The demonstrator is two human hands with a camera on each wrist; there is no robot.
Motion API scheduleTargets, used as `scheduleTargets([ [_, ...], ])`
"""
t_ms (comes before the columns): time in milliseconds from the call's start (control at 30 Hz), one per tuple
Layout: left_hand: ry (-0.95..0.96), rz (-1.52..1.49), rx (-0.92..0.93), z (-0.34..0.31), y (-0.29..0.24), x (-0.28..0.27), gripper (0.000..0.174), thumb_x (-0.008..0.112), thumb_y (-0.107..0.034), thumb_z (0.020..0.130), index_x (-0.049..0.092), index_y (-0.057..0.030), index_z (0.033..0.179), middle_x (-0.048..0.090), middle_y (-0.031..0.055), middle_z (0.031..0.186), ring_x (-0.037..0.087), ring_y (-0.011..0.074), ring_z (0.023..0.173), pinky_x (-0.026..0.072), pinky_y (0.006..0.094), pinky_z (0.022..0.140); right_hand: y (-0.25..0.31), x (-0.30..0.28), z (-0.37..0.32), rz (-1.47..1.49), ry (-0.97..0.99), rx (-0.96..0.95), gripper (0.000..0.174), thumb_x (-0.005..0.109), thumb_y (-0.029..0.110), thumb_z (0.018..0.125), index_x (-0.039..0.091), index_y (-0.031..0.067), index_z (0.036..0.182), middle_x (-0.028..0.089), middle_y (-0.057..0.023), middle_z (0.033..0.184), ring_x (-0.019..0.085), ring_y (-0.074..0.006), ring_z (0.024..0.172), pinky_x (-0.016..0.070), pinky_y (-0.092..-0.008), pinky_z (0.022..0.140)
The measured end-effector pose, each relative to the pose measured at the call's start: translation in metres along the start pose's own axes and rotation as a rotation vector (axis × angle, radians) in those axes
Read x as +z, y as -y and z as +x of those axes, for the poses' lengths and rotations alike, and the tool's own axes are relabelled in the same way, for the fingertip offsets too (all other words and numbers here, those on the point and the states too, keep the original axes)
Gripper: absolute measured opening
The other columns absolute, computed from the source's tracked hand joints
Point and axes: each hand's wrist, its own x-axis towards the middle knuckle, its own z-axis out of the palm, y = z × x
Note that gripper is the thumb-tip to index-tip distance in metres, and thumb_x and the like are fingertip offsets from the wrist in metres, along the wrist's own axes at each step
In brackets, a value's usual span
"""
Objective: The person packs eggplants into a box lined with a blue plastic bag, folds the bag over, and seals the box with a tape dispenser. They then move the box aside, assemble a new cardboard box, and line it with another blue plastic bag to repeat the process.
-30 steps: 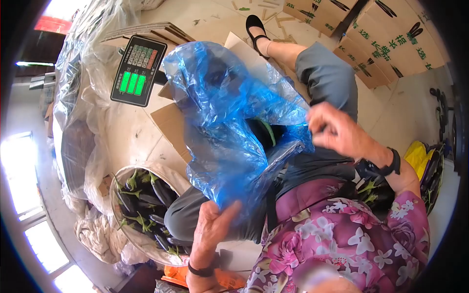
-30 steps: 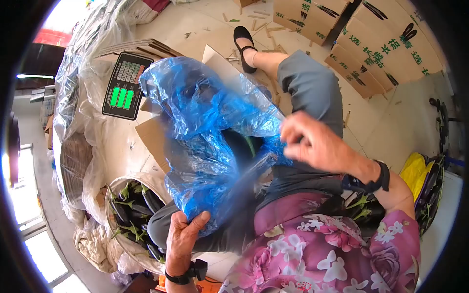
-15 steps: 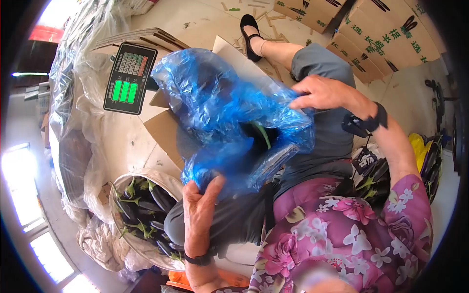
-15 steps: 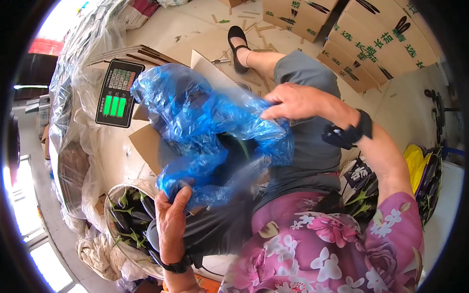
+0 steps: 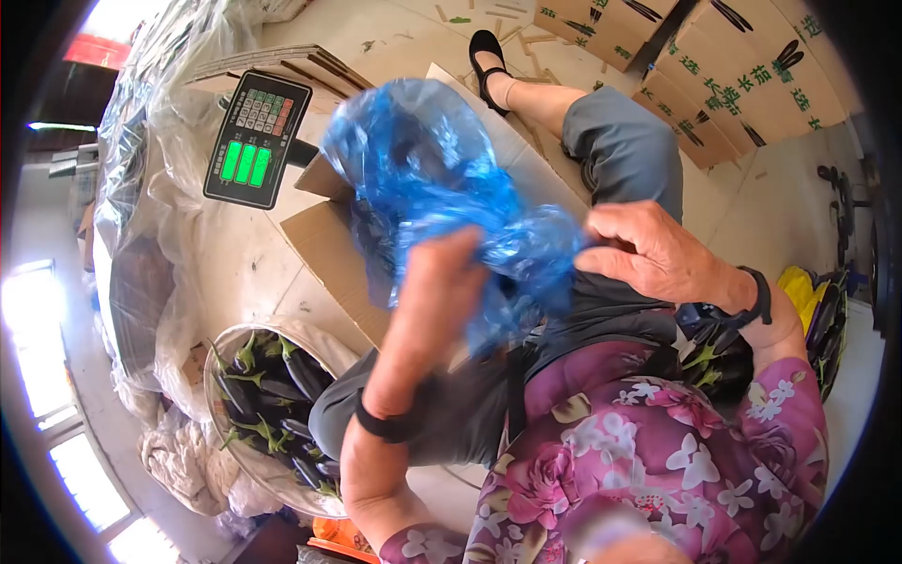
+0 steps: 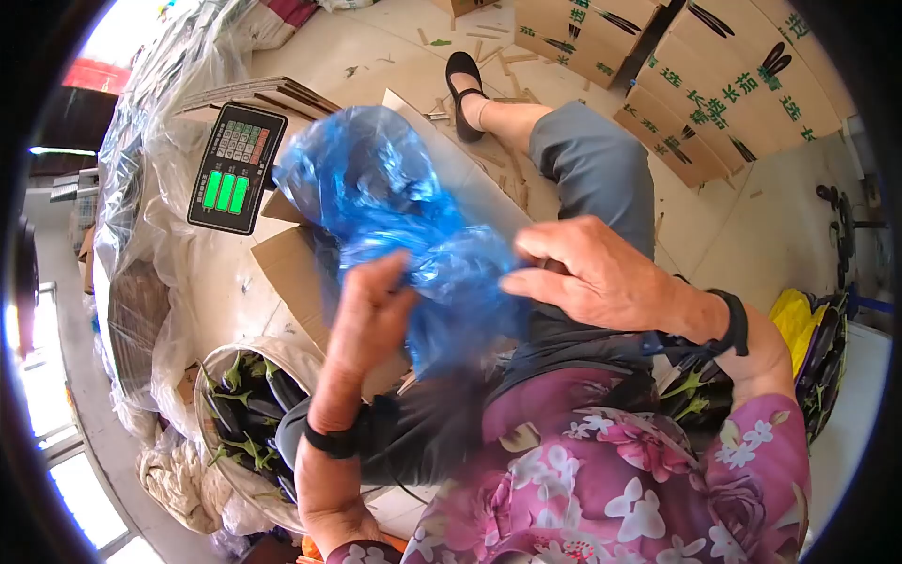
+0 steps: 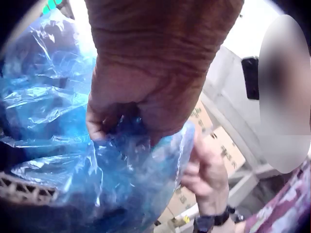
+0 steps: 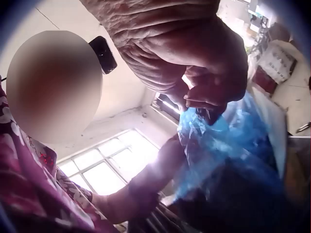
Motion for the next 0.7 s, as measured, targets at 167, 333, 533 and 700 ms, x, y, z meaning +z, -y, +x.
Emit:
scheduleTargets([
  [167,-0.120,-0.399,-0.178,-0.006,0.011,-0.021,0.024,0.062,-0.014,0.097,0.066,0.0016,0.115,0.068,-0.0017,0.097,0.058,0.0080,0.090,0.0468,0.0248,0.082,-0.037,0.033,-0.027,0.178,0.125,0.598,0.041,0.075,0.027,0.087,0.059,-0.0016,0.111,0.065,-0.0113,0.093,0.065,-0.0176,0.072,0.0506,-0.0305,0.061],
  [333,0.004,-0.412,-0.249,-0.004,-0.016,-0.011,0.028,0.062,-0.020,0.099,0.065,0.0008,0.118,0.067,-0.0020,0.097,0.056,0.0076,0.091,0.0449,0.0246,0.085,-0.085,0.093,-0.003,0.954,0.342,0.542,0.031,0.071,0.026,0.090,0.060,0.0072,0.113,0.063,-0.0006,0.087,0.058,-0.0077,0.073,0.0438,-0.0233,0.055],
  [533,-0.193,-0.062,-0.149,-0.009,0.023,-0.018,0.020,0.062,-0.014,0.097,0.064,0.0032,0.106,0.067,0.0043,0.088,0.055,0.0097,0.083,0.0461,0.0267,0.077,-0.058,0.055,-0.012,0.853,0.467,0.305,0.017,0.066,0.023,0.095,0.066,0.0079,0.102,0.063,0.0033,0.084,0.054,-0.0045,0.064,0.0388,-0.0188,0.054],
  [700,-0.180,0.089,-0.167,-0.007,0.040,-0.009,0.012,0.058,-0.006,0.092,0.061,0.0046,0.097,0.061,0.0102,0.076,0.052,0.0128,0.073,0.0449,0.0305,0.069,-0.051,0.000,0.043,0.963,0.206,0.186,0.036,0.059,0.029,0.100,0.061,0.0013,0.123,0.069,-0.0019,0.095,0.056,-0.0044,0.074,0.0386,-0.0199,0.056],
])
